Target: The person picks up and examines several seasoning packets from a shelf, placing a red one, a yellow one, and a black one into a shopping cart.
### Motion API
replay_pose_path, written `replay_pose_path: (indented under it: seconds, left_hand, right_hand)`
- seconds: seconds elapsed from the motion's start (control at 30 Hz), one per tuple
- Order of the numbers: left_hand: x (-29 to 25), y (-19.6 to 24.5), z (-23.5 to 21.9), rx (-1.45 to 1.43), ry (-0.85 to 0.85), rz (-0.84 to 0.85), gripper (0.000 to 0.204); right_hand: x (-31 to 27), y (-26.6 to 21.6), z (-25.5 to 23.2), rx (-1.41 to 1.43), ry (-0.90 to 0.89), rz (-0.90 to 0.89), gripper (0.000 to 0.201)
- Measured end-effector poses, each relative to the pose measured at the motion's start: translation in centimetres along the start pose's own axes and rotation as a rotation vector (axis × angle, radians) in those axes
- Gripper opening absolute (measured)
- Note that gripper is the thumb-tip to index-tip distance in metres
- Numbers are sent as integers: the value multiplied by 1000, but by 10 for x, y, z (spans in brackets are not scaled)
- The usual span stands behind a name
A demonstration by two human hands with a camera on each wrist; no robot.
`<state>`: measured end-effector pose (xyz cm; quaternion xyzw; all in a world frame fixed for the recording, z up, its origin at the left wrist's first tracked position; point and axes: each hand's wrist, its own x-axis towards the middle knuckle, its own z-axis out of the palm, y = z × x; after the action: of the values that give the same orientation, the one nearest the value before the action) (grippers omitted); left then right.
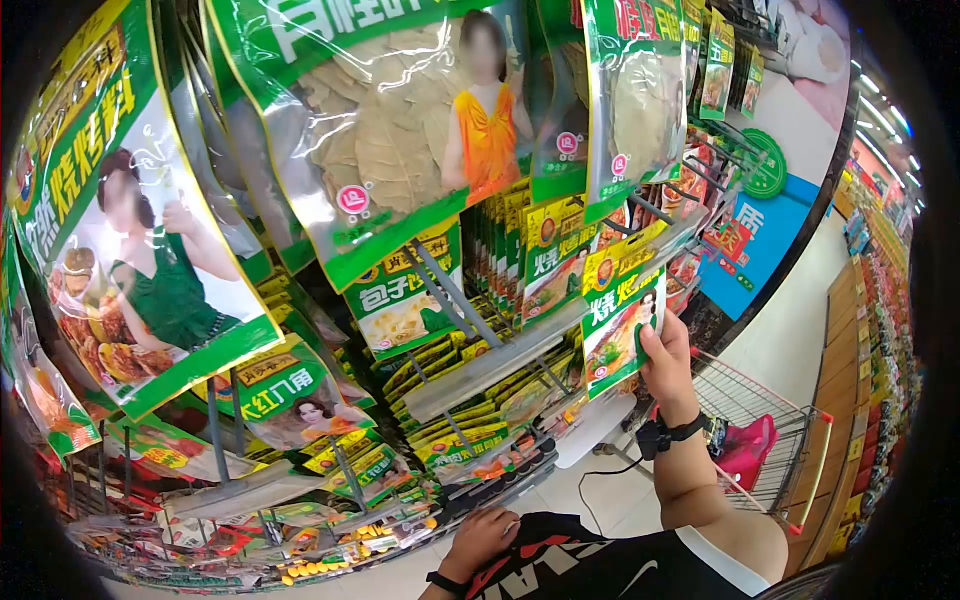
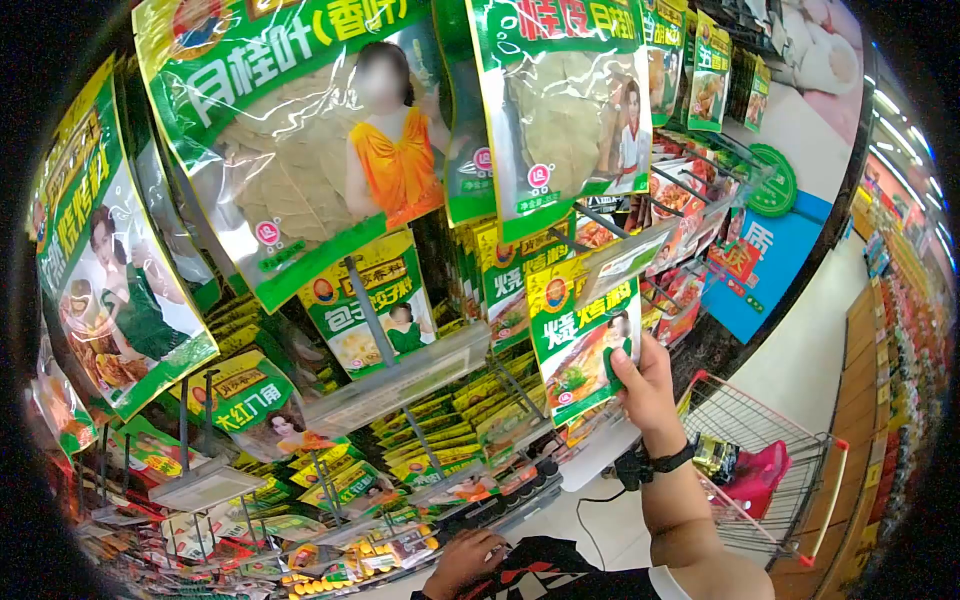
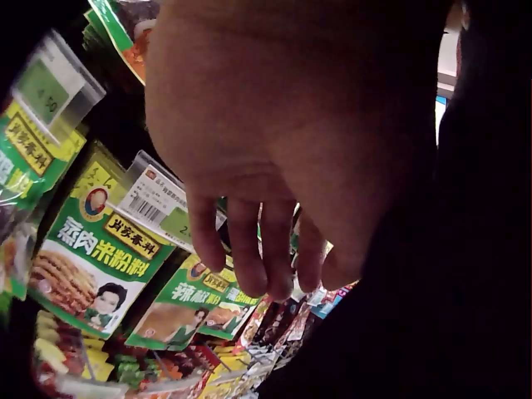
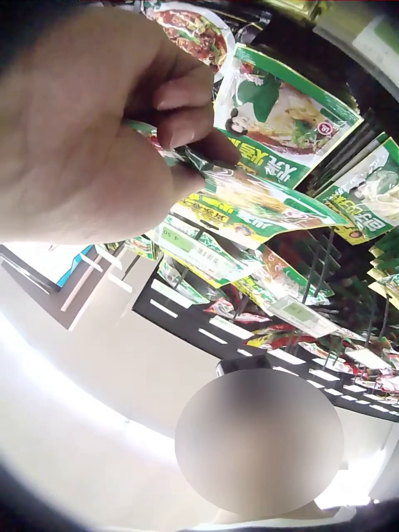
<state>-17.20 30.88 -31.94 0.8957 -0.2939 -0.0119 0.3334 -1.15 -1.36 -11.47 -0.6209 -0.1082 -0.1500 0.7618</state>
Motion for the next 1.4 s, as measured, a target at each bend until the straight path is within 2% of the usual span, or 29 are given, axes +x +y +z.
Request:
replay_pose_path:
  seconds: [0.23,0.43,0.73,0.83,0.87,0.97,1.0,1.1,1.13,1.23,1.27,1.37,1.4]
  left_hand:
    - [-6,-13,-4,-8,-19,-66,14]
    - [-2,-27,-12,15,-51,-2,16]
    - [-6,-38,-23,-47,-74,-113,21]
    - [2,-39,-36,-290,-194,-72,26]
    - [1,-30,-48,-387,-227,-121,34]
    - [0,-54,-31,-507,-465,-40,39]
    - [-2,-67,-17,-656,-611,-30,45]
    - [-4,-65,-14,-724,-621,59,49]
    - [-2,-66,-14,-732,-676,69,51]
    - [-12,-48,-41,-1384,-581,-158,77]
    - [-7,-53,-29,-795,-546,7,49]
    - [-14,-51,-30,-786,-541,-50,48]
    - [-22,-59,-15,-857,-512,-77,54]
  right_hand:
    - [-5,-4,3,25,43,-11,46]
    - [-2,-15,20,21,73,-123,47]
    - [0,-15,24,53,84,-142,49]
    - [0,-19,23,46,79,-106,48]
    - [0,-19,23,40,104,-99,47]
    - [3,-24,24,31,89,-92,45]
    - [4,-25,25,12,83,-89,43]
    - [8,-20,27,11,67,-51,42]
    - [10,-17,29,13,71,-42,40]
    - [15,-16,41,10,90,8,38]
    - [18,-13,41,15,64,5,39]
    - [26,-12,48,-88,65,38,36]
    - [26,-17,58,-91,101,64,33]
